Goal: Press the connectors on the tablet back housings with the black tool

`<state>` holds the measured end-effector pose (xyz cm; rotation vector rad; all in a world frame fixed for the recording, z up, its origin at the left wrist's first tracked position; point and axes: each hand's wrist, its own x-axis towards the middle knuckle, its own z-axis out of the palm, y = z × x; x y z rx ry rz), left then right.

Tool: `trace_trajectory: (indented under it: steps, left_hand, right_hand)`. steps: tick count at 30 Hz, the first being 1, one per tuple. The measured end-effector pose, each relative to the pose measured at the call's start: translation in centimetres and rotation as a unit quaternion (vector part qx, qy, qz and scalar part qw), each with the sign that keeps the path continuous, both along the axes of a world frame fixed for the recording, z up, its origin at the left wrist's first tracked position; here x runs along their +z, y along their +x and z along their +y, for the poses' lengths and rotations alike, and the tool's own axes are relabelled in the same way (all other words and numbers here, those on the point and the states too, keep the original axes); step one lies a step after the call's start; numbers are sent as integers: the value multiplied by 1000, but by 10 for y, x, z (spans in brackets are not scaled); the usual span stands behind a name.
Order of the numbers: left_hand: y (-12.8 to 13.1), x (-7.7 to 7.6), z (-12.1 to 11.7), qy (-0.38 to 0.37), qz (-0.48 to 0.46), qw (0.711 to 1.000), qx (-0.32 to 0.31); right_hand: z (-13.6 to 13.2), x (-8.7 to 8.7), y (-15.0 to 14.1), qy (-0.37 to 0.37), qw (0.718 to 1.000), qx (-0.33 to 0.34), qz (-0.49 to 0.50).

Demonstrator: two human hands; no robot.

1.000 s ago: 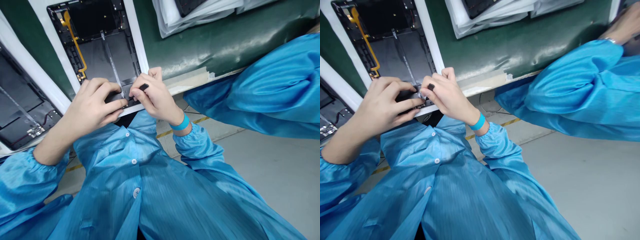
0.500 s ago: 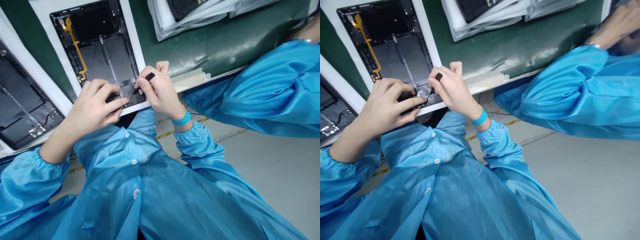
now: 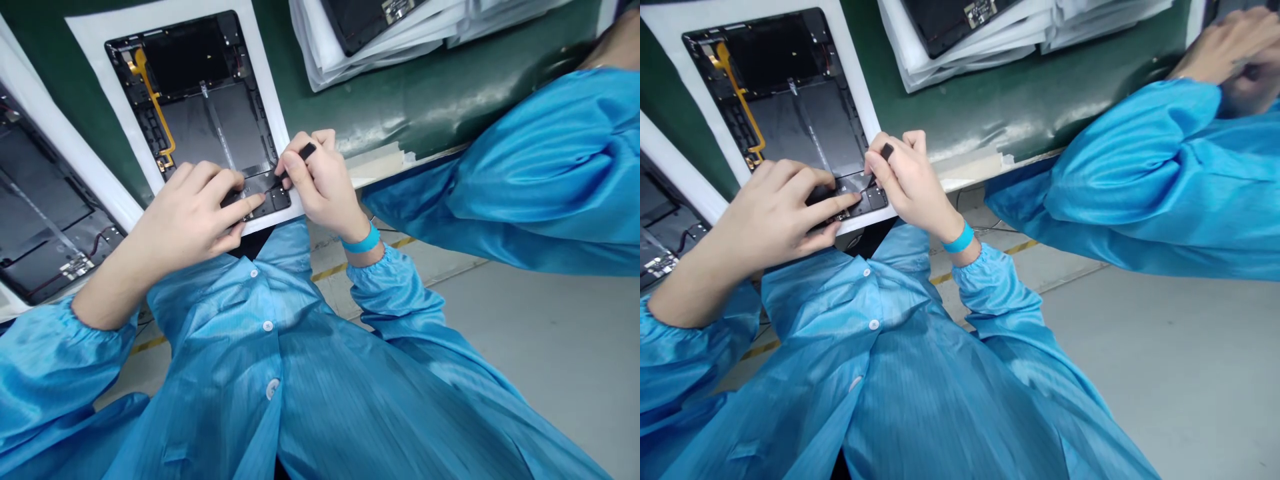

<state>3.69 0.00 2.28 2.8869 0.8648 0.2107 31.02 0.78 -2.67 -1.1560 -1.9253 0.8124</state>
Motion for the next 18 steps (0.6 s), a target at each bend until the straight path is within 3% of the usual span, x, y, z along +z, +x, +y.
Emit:
trace_trajectory:
  steps: [5,15,18]
  left_hand:
    - [6,10,5,-72,26,997,12]
    - [12,5,9,-44,47,998,17]
    - [14,7,13,3,72,997,-13]
  right_hand:
    - [-2,5,0,-7,1000,-9,-9]
    - [-2,1,2,12,1000,-9,-6]
    - [-4,2,2,12,1000,-19,7]
